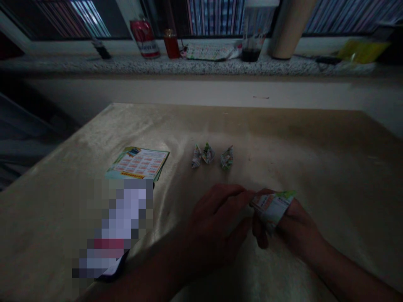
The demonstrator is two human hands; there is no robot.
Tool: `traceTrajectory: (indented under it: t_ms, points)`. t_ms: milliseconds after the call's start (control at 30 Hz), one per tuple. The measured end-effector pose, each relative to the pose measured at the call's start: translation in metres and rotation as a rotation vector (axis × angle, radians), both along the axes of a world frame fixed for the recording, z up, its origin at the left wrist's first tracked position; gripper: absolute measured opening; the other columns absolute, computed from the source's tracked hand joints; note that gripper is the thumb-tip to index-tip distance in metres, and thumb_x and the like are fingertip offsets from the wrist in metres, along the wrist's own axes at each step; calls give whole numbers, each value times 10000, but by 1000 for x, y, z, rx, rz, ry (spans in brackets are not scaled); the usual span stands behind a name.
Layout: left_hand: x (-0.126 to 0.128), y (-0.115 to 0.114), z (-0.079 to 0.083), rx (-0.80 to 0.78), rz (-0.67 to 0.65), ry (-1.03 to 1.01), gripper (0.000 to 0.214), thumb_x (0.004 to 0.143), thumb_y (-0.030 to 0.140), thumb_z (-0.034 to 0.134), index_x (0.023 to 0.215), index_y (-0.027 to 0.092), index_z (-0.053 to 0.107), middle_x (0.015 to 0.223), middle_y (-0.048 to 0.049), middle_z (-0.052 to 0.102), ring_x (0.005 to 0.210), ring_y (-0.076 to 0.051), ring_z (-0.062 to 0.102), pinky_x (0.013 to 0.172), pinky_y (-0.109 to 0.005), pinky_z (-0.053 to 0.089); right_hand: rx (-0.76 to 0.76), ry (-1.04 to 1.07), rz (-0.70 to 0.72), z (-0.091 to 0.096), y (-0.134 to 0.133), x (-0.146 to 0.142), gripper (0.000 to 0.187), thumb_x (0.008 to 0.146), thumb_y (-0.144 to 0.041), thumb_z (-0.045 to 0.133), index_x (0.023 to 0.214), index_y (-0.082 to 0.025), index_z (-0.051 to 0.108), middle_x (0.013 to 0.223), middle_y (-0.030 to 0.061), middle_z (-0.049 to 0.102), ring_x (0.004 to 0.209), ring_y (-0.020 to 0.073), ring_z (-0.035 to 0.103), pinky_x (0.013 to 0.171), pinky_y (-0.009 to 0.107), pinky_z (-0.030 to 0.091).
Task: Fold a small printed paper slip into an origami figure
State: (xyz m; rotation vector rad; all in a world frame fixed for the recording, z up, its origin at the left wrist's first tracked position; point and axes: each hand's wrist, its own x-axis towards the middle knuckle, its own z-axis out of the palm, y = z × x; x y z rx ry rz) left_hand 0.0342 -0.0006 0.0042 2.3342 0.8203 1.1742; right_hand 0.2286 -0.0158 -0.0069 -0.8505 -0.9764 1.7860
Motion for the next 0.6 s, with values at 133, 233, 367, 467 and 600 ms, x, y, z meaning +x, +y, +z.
traceTrajectory:
  t_ms: [133,233,367,467,600]
  points:
    - [-2,4,-5,3,-88,-10,282,960,178,645,1240,156,622,1070,-88,721,942,-193,684,869,-348,607,-147,105,109,-4,-2,0,287,804,-410,820,915,-162,727,588,11,706,435,122,634,403,183,523]
    - [-4,4,-5,-40,-125,-27,264,955,185,660,1219,169,644,1063,-78,734,931,-181,692,838,-327,612,-211,101,157,-6,-3,3,299,804,-409,814,941,-158,724,617,16,711,449,138,643,412,218,544]
    - [-7,4,3,-195,-180,-87,399,825,279,829,1175,157,679,1057,-84,753,930,-182,727,822,-294,617,-94,-12,105,-7,-1,8,246,745,-300,867,872,-161,708,620,-18,682,488,99,629,450,165,509]
    - [-7,4,8,-300,-171,-86,374,798,286,851,1126,164,718,1014,-69,781,886,-173,754,813,-281,615,-18,-104,76,-6,0,8,250,694,-207,886,843,-172,689,659,-37,677,540,83,627,506,153,509]
    - [-6,5,11,-430,-216,-145,320,788,237,854,1088,183,757,1010,-63,801,879,-175,774,797,-271,617,140,-352,-60,-3,-7,6,312,707,-142,853,950,-218,673,742,-35,710,581,108,669,513,164,519]
